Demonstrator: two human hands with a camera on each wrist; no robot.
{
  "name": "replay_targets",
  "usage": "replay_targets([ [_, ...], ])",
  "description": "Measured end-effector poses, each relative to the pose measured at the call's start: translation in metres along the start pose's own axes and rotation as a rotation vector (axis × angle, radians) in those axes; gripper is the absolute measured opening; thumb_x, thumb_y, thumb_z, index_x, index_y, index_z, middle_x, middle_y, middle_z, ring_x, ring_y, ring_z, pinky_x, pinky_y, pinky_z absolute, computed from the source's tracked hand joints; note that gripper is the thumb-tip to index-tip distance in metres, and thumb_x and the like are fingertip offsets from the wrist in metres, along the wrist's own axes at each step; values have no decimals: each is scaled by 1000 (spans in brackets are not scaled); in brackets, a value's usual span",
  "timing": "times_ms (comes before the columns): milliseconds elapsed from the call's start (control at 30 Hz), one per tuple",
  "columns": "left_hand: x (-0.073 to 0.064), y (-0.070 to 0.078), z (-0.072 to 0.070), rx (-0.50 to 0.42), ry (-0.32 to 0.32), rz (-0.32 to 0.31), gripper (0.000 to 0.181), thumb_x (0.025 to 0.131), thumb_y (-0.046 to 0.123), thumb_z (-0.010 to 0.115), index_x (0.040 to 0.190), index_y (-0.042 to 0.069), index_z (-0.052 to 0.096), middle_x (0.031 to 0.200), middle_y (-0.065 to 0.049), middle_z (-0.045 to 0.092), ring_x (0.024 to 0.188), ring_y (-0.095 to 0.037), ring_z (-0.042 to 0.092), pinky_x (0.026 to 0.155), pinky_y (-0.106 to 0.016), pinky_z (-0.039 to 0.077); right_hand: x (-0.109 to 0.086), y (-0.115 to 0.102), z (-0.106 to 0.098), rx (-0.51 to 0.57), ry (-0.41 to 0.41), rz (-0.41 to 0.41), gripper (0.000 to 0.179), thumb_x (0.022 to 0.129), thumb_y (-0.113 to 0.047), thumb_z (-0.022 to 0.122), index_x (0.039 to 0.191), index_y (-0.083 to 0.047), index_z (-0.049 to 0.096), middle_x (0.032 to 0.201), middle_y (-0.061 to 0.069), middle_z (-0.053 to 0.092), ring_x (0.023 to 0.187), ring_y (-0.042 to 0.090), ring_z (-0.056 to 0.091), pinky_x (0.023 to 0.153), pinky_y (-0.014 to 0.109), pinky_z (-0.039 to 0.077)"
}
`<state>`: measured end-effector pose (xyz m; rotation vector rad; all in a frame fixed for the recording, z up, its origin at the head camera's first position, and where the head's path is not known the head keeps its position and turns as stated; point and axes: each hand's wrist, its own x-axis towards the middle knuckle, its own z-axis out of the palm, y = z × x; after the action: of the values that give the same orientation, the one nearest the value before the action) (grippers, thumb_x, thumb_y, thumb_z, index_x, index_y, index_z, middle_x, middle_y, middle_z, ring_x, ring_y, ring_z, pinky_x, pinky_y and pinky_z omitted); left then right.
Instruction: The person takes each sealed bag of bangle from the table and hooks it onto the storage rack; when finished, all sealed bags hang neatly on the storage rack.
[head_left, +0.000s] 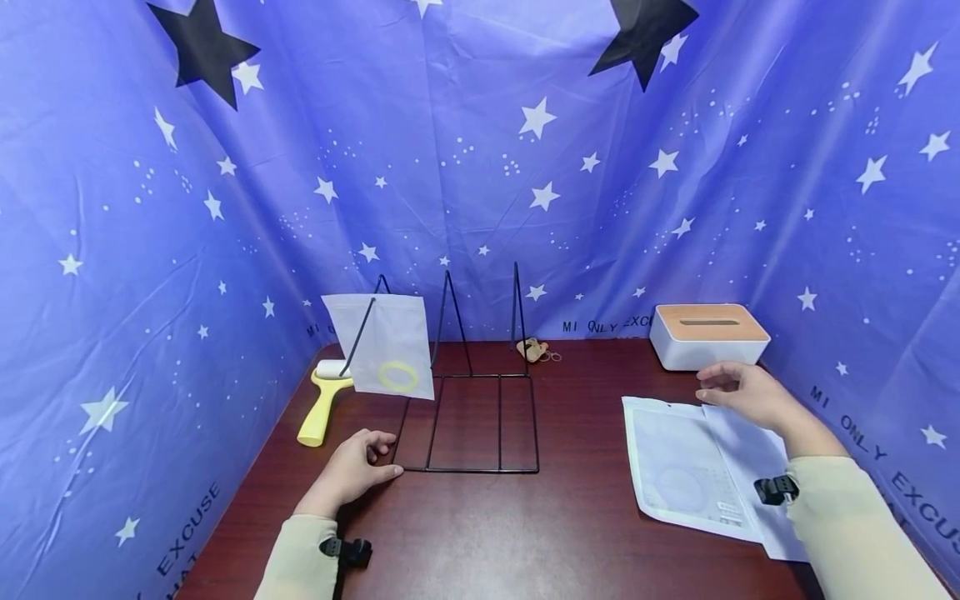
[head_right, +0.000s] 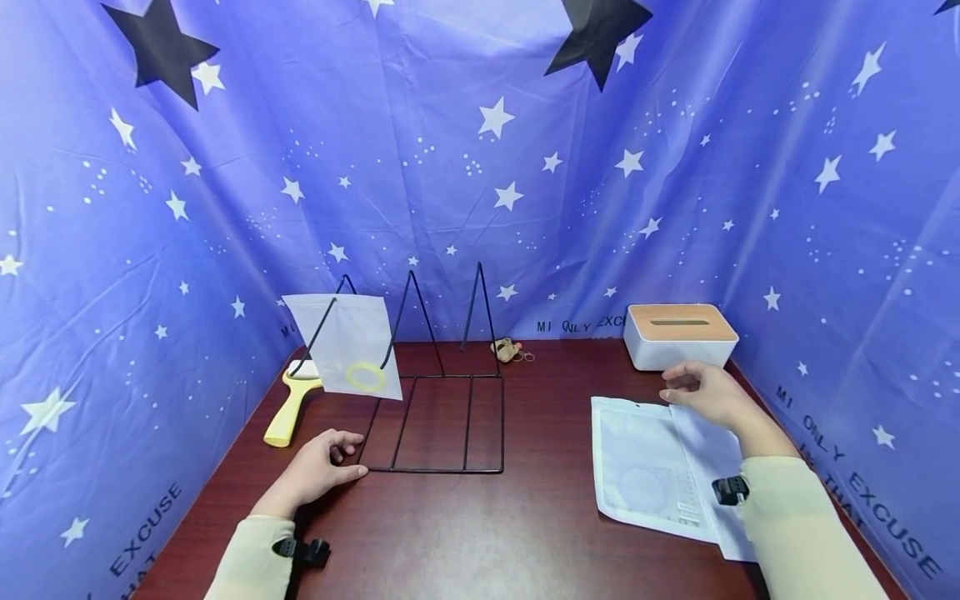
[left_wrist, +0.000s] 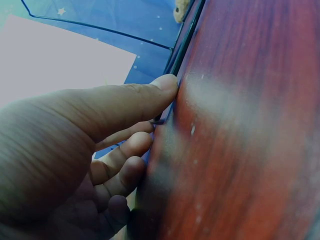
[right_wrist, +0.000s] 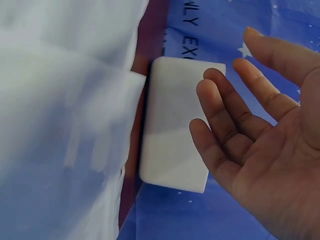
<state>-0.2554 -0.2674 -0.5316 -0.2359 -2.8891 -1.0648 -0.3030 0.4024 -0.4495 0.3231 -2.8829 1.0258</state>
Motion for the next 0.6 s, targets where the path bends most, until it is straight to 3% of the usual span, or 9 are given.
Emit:
replay_targets([
  [267,1,-2,1,6,-10,-19,48,78,22,95,121,15,75,96,6,60,85,-14,55,80,-38,48,5,14,6,1,-104,9,44,91,-18,83,123,7,68,110,18,73,96,24,67,75,28,52],
  [600,1,-3,2,4,-8,-16,47,78,22,95,120,15,75,96,6,61,85,-14,55,79,-38,48,19,24,13,79,-201,49,51,92,-20,83,130,8,64,119,21,72,104,24,68,82,25,51],
])
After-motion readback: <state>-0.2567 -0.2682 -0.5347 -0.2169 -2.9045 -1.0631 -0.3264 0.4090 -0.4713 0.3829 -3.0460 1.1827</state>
